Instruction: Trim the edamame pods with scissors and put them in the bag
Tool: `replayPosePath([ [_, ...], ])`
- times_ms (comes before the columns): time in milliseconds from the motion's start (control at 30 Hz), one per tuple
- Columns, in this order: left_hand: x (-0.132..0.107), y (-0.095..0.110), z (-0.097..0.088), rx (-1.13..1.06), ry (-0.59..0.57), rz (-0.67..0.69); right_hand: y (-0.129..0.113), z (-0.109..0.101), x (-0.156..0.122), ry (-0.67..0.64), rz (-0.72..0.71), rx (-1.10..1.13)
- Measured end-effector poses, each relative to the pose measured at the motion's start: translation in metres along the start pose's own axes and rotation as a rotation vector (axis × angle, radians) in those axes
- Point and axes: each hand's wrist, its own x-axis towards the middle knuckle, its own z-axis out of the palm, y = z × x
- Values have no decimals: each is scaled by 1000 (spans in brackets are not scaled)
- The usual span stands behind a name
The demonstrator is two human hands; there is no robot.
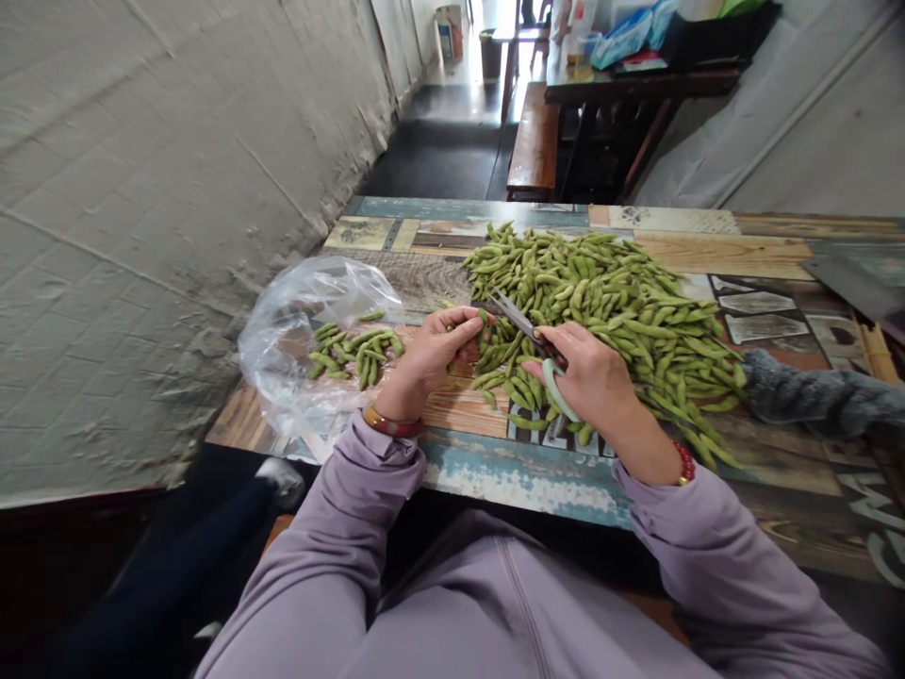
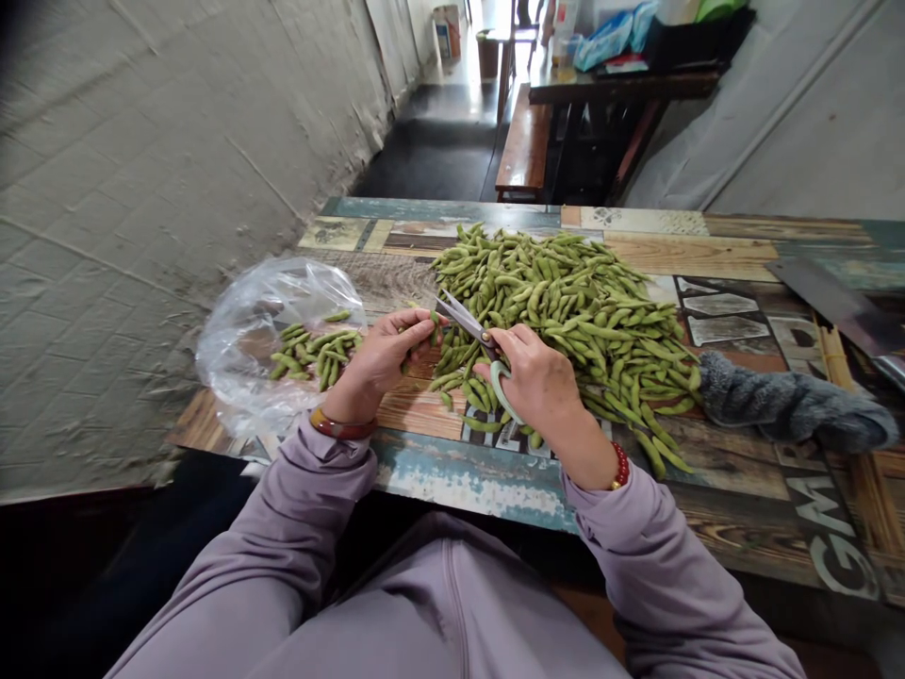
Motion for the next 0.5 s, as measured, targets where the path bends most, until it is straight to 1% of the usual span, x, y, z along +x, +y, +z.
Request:
replayPosePath([
  [133,-1,0,-1,-3,34,15,-1,0,0,-12,-1,-10],
  [267,-1,-1,0,-33,65,16,-3,-3,0,-65,-22,-23],
  [500,-1,-4,-1,-64,-1,24,-4,-2,-1,-114,-40,-34],
])
